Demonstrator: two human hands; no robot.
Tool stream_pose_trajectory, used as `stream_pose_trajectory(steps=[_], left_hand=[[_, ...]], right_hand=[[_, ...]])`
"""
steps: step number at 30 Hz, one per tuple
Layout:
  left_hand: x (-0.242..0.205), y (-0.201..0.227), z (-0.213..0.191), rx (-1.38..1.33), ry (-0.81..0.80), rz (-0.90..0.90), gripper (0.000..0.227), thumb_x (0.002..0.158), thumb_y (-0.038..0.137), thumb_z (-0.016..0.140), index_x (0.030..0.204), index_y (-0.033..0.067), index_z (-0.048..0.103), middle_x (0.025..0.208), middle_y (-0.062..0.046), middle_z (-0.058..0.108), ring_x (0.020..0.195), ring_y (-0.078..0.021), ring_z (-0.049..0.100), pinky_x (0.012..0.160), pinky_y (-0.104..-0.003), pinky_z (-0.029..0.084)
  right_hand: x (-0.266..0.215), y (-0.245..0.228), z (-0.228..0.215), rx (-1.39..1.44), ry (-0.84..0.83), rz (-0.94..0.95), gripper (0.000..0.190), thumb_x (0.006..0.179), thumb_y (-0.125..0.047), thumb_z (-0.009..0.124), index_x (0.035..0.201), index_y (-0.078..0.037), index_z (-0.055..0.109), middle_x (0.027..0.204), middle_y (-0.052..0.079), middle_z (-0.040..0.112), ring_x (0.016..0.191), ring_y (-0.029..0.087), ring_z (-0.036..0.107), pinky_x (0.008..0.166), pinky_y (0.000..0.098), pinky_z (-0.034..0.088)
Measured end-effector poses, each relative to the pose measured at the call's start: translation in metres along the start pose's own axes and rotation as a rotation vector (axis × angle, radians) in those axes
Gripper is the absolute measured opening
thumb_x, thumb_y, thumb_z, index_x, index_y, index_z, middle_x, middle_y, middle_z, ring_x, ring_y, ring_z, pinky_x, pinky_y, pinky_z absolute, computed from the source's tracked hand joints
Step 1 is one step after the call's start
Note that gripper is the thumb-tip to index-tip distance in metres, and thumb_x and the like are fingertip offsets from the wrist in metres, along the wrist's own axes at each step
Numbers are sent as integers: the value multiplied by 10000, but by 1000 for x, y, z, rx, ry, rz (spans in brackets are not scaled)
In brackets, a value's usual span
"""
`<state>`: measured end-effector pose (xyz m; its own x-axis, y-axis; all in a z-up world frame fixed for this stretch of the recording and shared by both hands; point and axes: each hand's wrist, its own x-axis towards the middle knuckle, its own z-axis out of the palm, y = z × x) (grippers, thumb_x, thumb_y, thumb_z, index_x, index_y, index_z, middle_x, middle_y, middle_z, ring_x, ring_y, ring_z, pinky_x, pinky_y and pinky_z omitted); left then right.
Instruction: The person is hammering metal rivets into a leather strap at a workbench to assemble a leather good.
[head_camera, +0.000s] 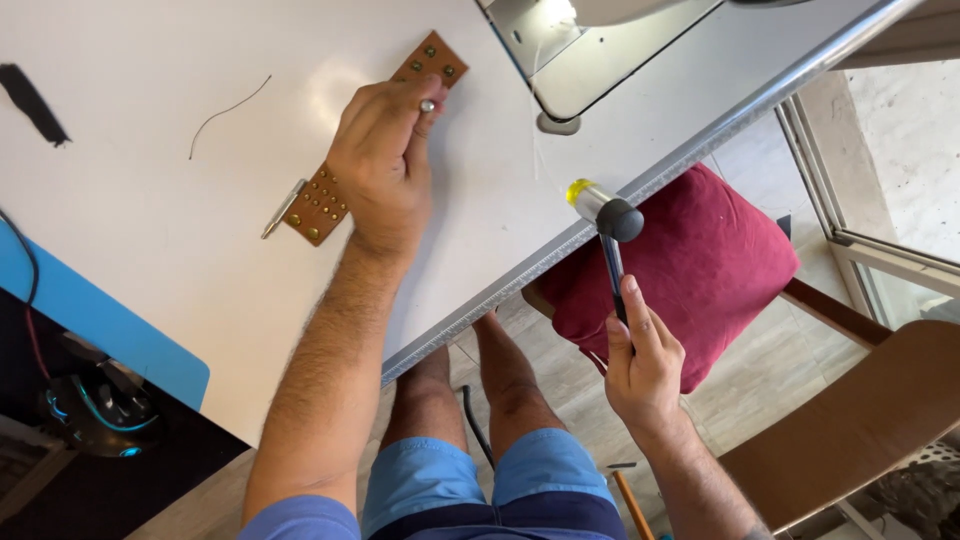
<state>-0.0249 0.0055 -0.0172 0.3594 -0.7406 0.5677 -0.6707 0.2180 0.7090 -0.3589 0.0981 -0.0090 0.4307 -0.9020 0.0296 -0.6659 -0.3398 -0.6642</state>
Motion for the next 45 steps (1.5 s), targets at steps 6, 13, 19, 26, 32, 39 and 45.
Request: stream_pose_trajectory(steps=[6,13,19,26,32,39,45], left_hand=[[-4,2,8,89,30,71,186,1069,90,613,993,-37,726,946,-151,761,866,-306,735,780,-406,586],[-9,7,13,177,-10,95,87,1037,-13,672,1006,-33,751,896,-148,764,826,-287,729,707,-395,539],[-14,8,15,87,-9,36,137,950,-192,614,1025,-139,717,903,-230,729,854,-324,745,720,-402,647],[-20,-6,-8,179,5,33,73,974,-35,716,1024,-14,765,863,-132,780,821,-293,750,783,-388,596],[-25,-4,-20,145,36,28,41,995,76,752,986,58,787,838,-76,786,771,-288,748,777,-374,575],[-29,-1,-22,77,78,38,81,989,74,704,960,40,772,817,-68,751,738,-290,733,736,-403,587],[-45,2,-30,-4,96,-42,89,993,76,680,1001,37,760,843,-91,755,761,-315,740,707,-412,600]], right_hand=[[-22,11,-18,23,74,70,470,1078,14,555,1536,-4,447,1056,177,663,736,208,560,677,334,509],[-41,22,-40,61,235,144,426,1095,-23,522,1507,50,443,1384,277,641,1079,319,724,900,365,590],[-52,28,-57,125,296,158,445,1112,-20,506,1540,37,396,1321,237,673,825,211,607,773,324,545],[-41,17,-69,155,321,99,433,1083,-62,529,1489,85,496,1150,211,616,912,293,649,763,373,515],[-26,7,-52,206,295,2,436,1062,-27,528,1480,98,533,777,152,637,565,242,560,499,359,441],[7,-19,-20,209,174,-96,433,1037,-4,558,1459,92,554,741,137,636,521,227,561,445,334,432],[42,-66,-9,210,93,-212,428,1034,-17,557,1449,88,560,781,163,652,569,244,600,482,348,478]])
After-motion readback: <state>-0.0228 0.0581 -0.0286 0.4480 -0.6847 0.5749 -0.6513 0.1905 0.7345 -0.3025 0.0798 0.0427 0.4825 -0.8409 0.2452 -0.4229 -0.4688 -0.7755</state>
